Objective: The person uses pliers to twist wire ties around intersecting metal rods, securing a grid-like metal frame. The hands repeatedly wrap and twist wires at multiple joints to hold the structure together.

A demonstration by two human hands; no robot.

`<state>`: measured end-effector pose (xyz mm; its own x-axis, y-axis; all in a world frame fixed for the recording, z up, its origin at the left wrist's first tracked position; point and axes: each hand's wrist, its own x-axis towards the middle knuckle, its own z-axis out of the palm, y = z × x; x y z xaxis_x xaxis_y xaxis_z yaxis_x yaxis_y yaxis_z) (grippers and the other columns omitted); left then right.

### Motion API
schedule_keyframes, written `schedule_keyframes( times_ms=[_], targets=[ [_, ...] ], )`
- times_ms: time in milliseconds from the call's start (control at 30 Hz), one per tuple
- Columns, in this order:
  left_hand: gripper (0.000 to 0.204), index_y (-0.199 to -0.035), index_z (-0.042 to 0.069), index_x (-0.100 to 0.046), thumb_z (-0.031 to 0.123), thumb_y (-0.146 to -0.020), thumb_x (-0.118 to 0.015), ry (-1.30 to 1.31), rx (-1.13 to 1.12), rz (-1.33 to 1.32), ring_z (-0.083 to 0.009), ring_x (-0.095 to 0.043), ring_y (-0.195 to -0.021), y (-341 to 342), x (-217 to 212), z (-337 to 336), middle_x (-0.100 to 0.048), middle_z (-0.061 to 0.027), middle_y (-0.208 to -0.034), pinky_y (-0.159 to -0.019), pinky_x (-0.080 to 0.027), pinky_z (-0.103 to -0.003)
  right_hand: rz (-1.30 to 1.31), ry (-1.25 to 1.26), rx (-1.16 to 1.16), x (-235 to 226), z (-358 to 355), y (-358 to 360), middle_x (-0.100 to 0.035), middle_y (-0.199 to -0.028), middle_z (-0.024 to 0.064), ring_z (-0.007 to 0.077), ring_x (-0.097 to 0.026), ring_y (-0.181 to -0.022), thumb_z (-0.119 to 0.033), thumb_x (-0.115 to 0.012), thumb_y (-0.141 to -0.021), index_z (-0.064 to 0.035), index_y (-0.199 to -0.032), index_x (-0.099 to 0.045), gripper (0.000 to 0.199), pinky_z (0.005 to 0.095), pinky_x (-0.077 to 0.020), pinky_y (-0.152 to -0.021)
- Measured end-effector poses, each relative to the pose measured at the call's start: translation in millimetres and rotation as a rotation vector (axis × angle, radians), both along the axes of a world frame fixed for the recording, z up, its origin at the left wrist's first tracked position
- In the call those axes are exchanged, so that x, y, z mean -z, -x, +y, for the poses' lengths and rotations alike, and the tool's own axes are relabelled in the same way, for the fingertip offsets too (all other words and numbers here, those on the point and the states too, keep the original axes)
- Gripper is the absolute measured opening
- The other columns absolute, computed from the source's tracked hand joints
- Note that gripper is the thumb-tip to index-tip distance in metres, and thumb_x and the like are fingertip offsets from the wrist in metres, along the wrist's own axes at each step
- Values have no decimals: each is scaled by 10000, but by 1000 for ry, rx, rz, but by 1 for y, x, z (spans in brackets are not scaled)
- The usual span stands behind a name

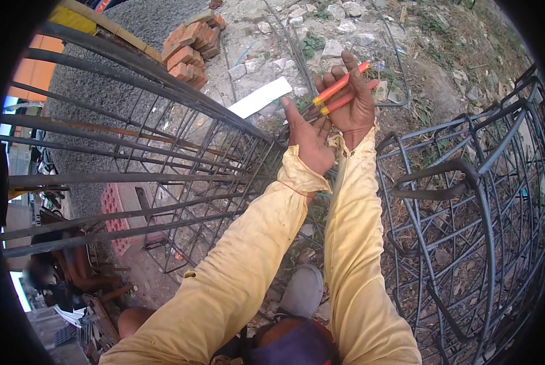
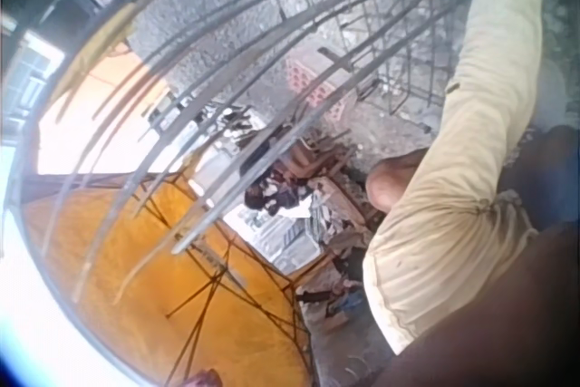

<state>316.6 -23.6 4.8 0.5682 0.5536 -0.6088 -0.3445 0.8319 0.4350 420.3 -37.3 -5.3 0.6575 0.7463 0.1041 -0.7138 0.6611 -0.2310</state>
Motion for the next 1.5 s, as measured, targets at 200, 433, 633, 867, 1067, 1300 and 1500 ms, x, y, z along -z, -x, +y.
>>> schedule_keyframes(
  times_ms=[200,433,633,867,1067,1300,1500],
  targets=[
    [763,-1376,168,-446,737,-871,-503,19,-83,-106,-265,-460,-1183,3,-1,-9,-478,-136,-1374,-1031,-372,-461,34,384,98,0,20,-9,-539,-736,6,151,-519,-646,-205,-584,-984,-94,-980,-545,117,393,-499,-666],
    [371,-1191,18,-525,329,-1009,-433,-198,-161,-144,-285,-580,-1076,-11,21,16,-592,-163,-1167,-935,-488,-397,-280,1382,417,-5,39,-9,-618,-753,106,193,-588,-561,-250,-655,-903,-21,-813,-583,257,337,-479,-517],
    [320,-1076,13,-546,298,-950,-472,-124,-196,-30,-277,-573,-1031,-18,26,11,-593,-168,-1106,-910,-480,-383,34,536,414,4,11,4,-609,-734,70,170,-608,-669,-318,-762,-850,-49,-784,-594,325,364,-504,-565],
    [533,-1123,50,-553,527,-890,-601,-35,-143,-162,-227,-564,-978,-10,17,-4,-591,-126,-1048,-892,-475,-367,-156,990,516,-14,16,-1,-620,-671,123,191,-586,-519,-339,-810,-810,-32,-803,-519,422,367,-524,-516],
    [648,-1176,108,-578,681,-873,-556,9,-127,42,-158,-556,-885,-14,-4,-6,-614,-64,-1033,-748,-443,-314,-212,637,462,-12,7,0,-660,-818,124,231,-688,-758,-355,-755,-868,-18,-969,-570,397,390,-576,-677],
    [560,-1070,145,-530,665,-866,-572,44,-62,45,-166,-493,-902,-7,0,0,-546,-24,-1041,-813,-415,-346,-106,-89,-16,1,6,-16,-537,-815,14,157,-546,-721,-245,-610,-984,-112,-1037,-563,151,363,-517,-687],
    [518,-1202,92,-528,553,-965,-507,23,-133,-109,-213,-541,-971,-7,5,-6,-568,-80,-1090,-868,-464,-383,-26,808,306,-16,31,-17,-515,-720,17,155,-522,-596,-174,-559,-989,-66,-972,-520,116,373,-503,-573]
  ],
)
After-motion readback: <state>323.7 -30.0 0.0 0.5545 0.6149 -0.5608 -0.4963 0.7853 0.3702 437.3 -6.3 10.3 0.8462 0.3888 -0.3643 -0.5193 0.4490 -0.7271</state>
